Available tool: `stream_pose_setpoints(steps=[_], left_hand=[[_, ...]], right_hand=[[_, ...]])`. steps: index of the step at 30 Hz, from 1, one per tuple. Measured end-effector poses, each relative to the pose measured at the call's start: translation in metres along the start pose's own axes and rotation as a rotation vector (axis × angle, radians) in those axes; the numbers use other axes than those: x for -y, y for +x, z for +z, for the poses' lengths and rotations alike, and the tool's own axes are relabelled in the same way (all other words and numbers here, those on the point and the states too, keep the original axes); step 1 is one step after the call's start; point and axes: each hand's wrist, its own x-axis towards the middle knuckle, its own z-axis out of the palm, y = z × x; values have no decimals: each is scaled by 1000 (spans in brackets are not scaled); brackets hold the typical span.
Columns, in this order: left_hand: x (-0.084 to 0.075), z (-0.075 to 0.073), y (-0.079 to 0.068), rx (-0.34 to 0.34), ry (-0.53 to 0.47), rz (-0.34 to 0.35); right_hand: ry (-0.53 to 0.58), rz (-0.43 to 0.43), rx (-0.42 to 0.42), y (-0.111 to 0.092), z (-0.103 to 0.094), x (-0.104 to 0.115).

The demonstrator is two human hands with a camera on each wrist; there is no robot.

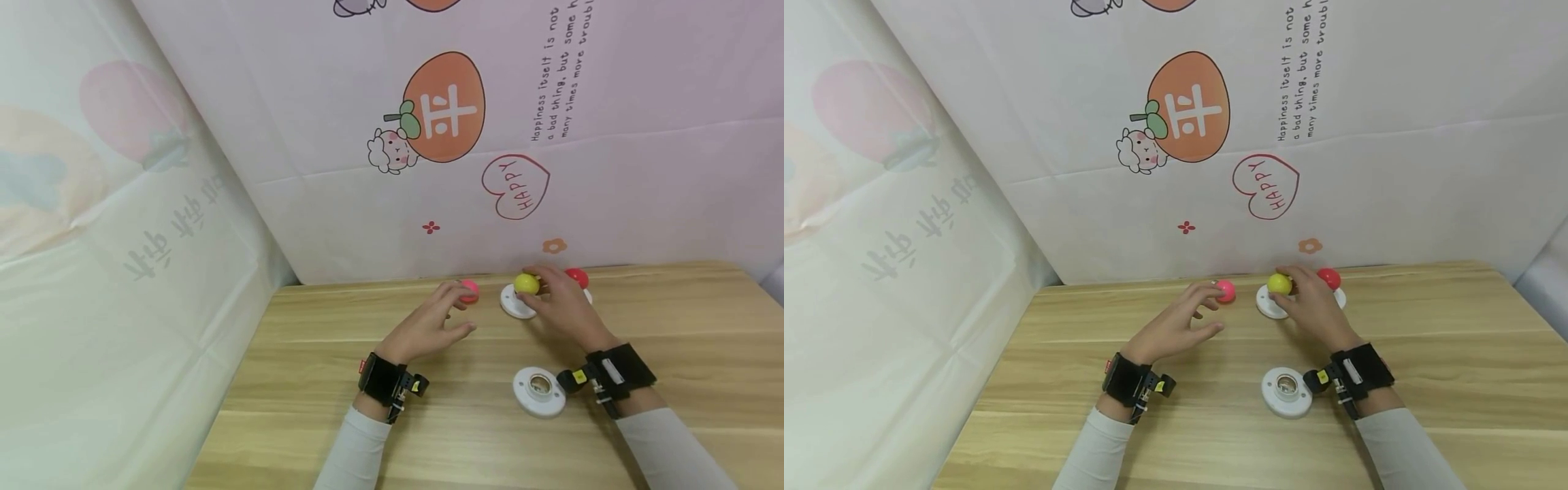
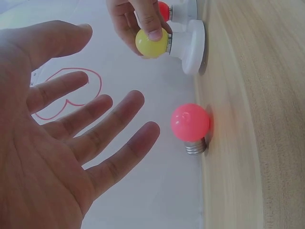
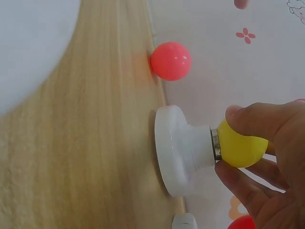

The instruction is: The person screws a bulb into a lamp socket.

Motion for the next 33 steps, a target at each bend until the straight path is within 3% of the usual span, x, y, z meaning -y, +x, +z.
stream_pose_setpoints(steps=[10,29,33], left_hand=[[0,-1,-1,-1,6,-3],[-1,-2,-2,1,10,14],[-1,-2,-1,3,11,20]], right_hand=[[-23,19,-37,-1,3,-5],[-92,64,-2,-2,4,-1],[-110,42,-14,-2,3,0]])
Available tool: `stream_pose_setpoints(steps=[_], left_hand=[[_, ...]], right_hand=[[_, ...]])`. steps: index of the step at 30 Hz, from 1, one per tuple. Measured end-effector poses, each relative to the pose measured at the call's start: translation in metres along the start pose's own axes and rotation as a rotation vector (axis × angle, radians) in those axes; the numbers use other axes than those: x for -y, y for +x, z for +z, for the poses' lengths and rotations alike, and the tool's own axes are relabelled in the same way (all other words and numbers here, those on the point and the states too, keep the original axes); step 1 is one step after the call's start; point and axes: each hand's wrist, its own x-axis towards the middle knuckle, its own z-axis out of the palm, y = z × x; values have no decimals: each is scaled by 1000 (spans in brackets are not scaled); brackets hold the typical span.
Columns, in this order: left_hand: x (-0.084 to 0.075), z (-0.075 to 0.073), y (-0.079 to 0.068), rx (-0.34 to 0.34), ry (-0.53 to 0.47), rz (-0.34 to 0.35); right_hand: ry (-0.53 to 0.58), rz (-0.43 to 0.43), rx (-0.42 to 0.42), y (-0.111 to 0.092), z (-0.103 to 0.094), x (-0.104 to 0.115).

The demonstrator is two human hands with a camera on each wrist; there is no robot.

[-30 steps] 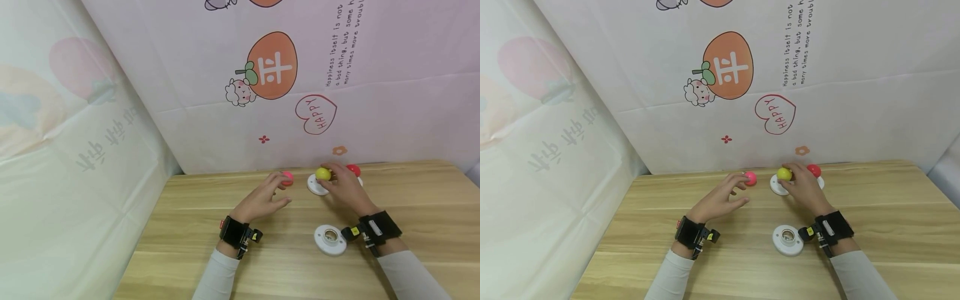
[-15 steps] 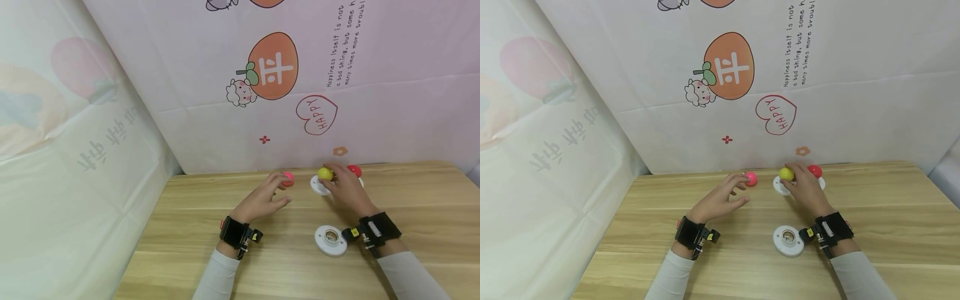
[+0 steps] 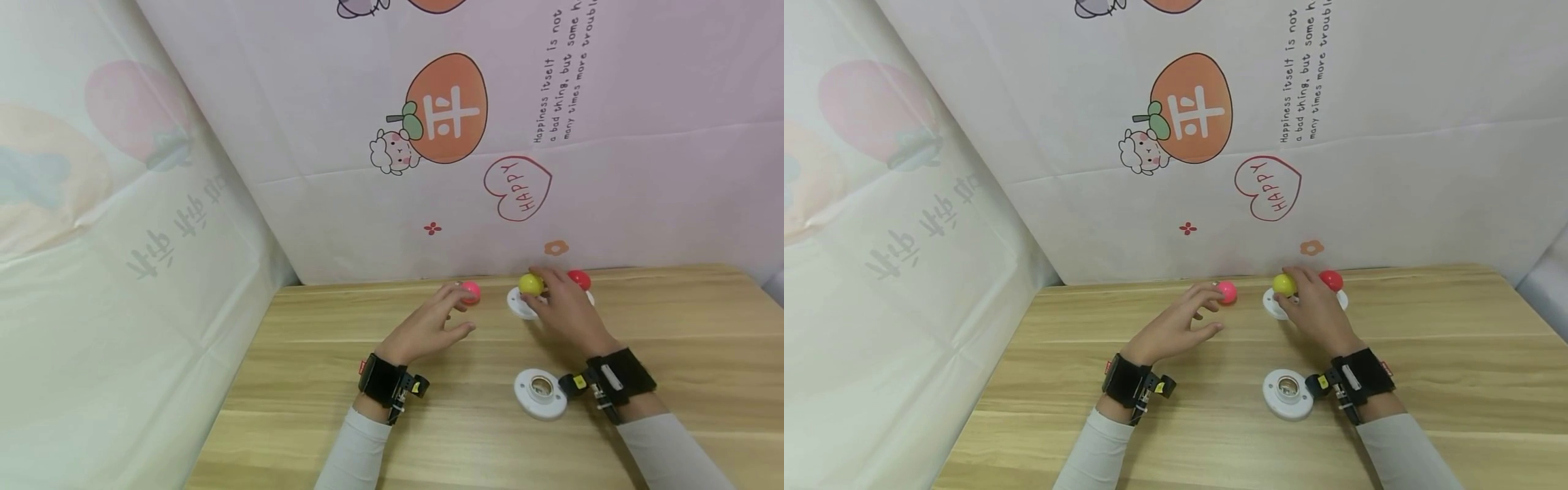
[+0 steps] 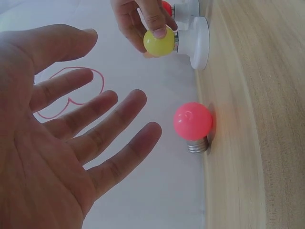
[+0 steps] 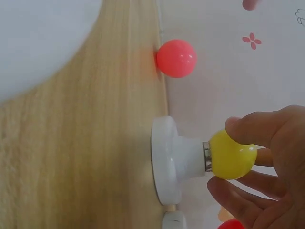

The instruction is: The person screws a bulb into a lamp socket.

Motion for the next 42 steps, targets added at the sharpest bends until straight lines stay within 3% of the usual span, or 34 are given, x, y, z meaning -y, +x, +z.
stream_pose_setpoints(steps=[12,19,23,29,35,42], left_hand=[[-5,6,1,38,26,10],[-14,29,9,140,75,62],[-20,49,13,196,154,109],[-30,75,17,254,322,157],[-32,92,19,319,293,183],[-38,100,20,354,316,170]], right_hand=[[-46,-146,-170,-5,-12,13],[-50,-221,-222,-5,-15,23],[-14,-264,-172,-2,-14,27],[21,-307,-8,5,-6,31],[4,-365,49,16,3,38],[15,-343,150,28,12,45]])
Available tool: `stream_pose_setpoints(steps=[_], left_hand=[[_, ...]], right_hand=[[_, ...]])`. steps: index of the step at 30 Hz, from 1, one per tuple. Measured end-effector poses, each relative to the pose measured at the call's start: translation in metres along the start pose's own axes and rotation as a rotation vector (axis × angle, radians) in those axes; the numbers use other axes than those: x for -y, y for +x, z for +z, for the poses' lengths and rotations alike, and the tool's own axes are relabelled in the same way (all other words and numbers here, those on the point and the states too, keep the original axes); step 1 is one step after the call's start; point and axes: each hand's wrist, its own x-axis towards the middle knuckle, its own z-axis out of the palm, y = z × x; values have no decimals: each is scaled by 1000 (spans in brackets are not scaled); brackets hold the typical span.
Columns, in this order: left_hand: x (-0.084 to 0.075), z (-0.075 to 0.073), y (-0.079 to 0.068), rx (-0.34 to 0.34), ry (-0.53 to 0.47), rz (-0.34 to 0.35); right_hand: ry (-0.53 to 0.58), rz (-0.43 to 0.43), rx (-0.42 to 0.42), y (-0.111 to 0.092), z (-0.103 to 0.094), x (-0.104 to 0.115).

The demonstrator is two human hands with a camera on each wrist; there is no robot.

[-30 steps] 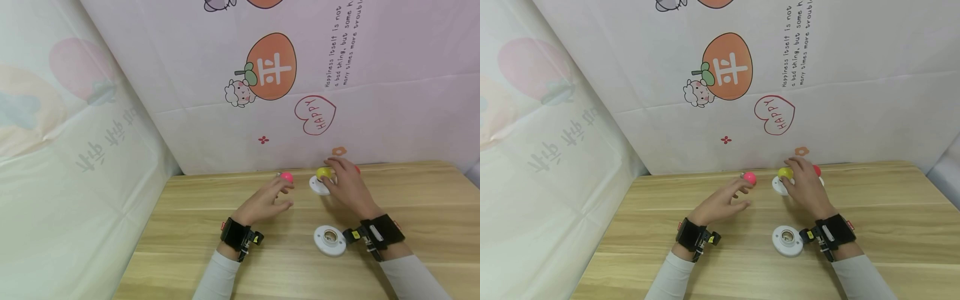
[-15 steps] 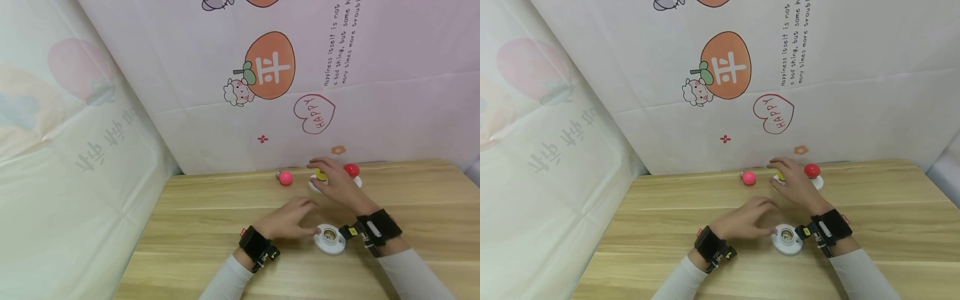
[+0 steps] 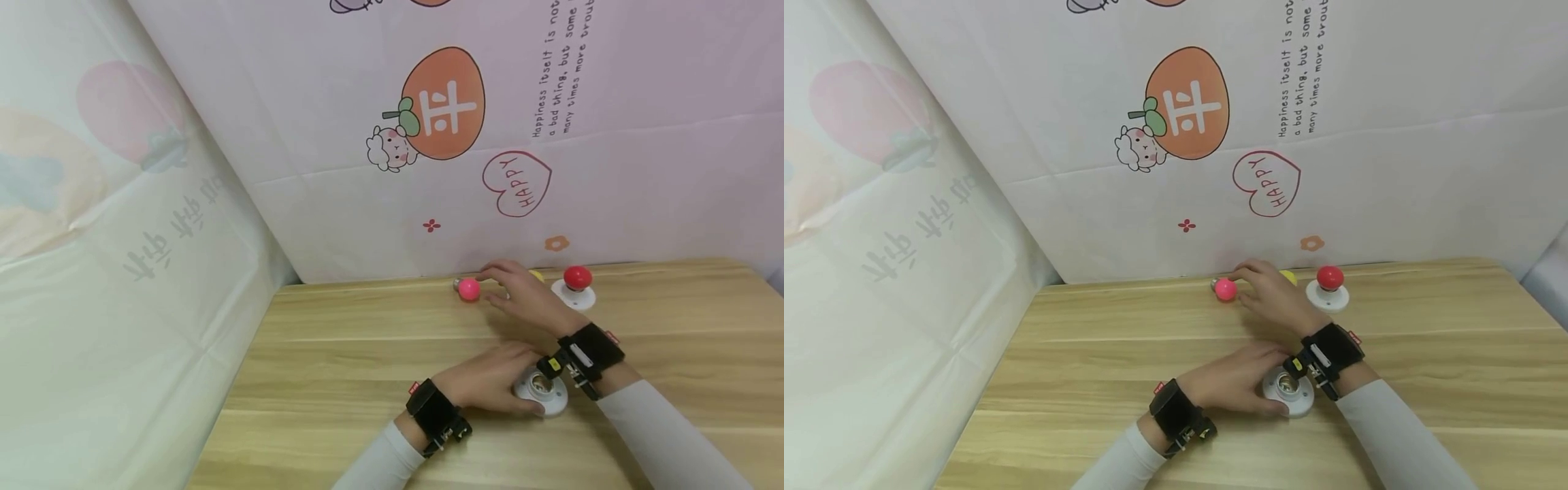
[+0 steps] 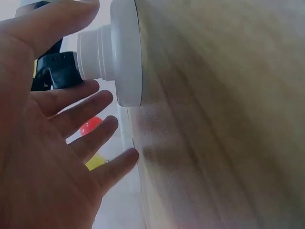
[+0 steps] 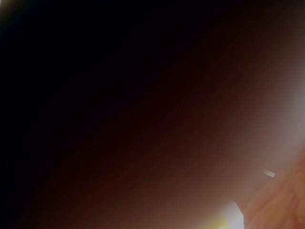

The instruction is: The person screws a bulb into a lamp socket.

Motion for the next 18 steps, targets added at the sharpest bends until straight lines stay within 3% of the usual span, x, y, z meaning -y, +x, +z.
stream_pose_setpoints(steps=[12,18], left_hand=[[-4,-2,0,13,102,-5],[-3,-1,-2,36,51,-43]], right_hand=[[-7,5,12,0,-2,-4],[5,10,24,0,-3,-6]])
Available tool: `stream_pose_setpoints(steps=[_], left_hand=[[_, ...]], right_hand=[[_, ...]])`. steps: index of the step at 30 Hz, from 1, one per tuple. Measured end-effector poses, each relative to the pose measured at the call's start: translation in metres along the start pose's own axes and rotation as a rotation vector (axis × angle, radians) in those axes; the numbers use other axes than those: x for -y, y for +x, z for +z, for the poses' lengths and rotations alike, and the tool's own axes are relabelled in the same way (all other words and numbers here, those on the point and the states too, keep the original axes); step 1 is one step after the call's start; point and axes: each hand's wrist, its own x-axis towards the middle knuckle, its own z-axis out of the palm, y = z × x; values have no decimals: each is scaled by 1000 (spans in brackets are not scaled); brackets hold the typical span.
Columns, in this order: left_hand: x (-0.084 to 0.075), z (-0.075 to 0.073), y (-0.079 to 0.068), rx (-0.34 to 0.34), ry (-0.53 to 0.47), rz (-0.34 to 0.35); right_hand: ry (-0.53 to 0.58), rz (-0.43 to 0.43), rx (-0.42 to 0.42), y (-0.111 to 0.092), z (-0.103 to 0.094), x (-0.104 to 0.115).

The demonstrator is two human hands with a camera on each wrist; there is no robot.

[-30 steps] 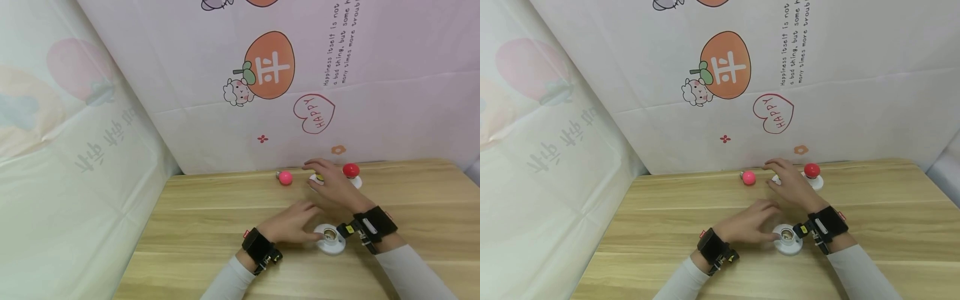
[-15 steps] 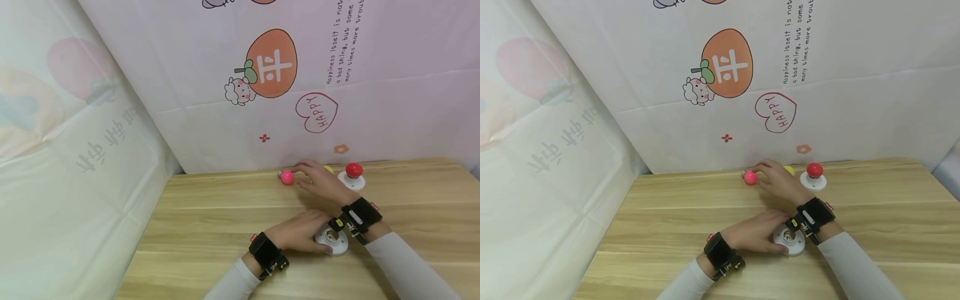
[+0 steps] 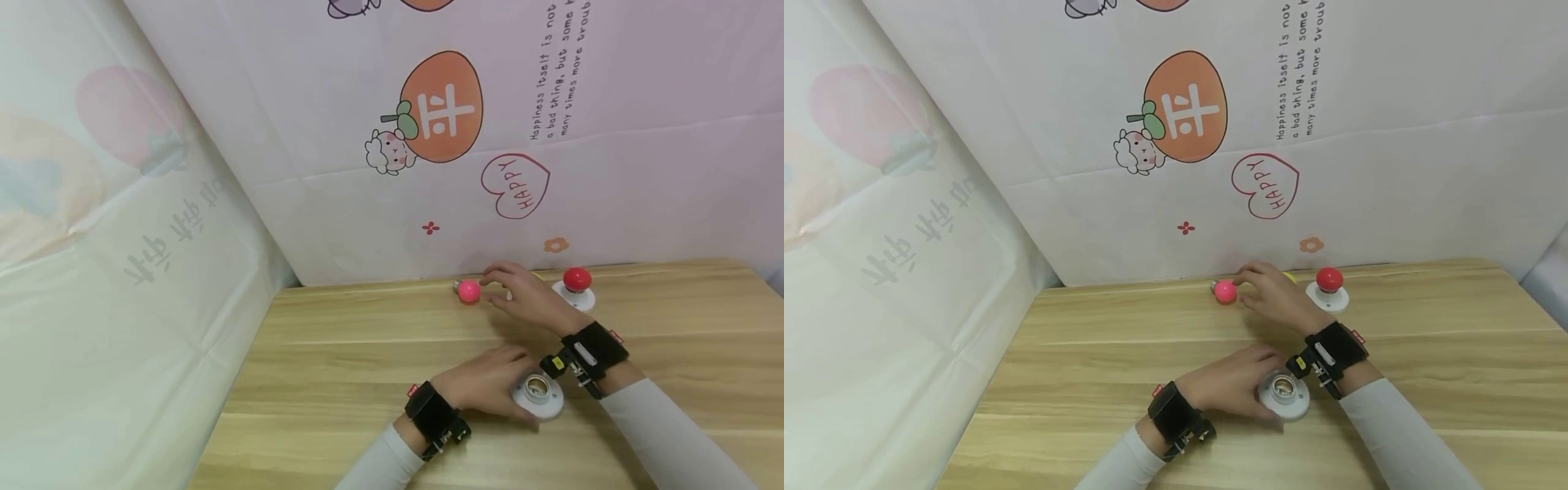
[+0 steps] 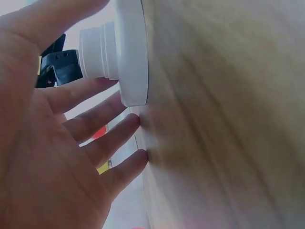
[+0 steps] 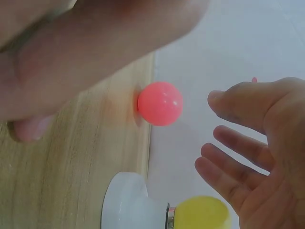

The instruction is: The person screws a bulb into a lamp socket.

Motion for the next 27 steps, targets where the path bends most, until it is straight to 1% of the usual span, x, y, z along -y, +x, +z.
stream_pose_setpoints(steps=[5,7,10,14,16,19,24,27], left_hand=[[3,-1,-4,11,-16,-8],[7,-3,-7,11,-42,-23],[15,-6,-13,5,-91,-74],[25,-13,-22,-15,-196,-154],[29,-16,-25,-27,-255,-175],[35,-19,-28,-40,-306,-182],[43,-24,-29,-56,-311,-168],[46,-25,-30,-54,-332,-172]], right_hand=[[1,9,11,2,3,0],[3,4,9,3,4,-1],[5,-5,5,4,6,-1],[12,-4,6,4,9,0],[14,3,8,5,10,1],[17,10,10,7,12,2],[17,-12,-16,12,16,4],[8,-27,-33,14,20,3]])
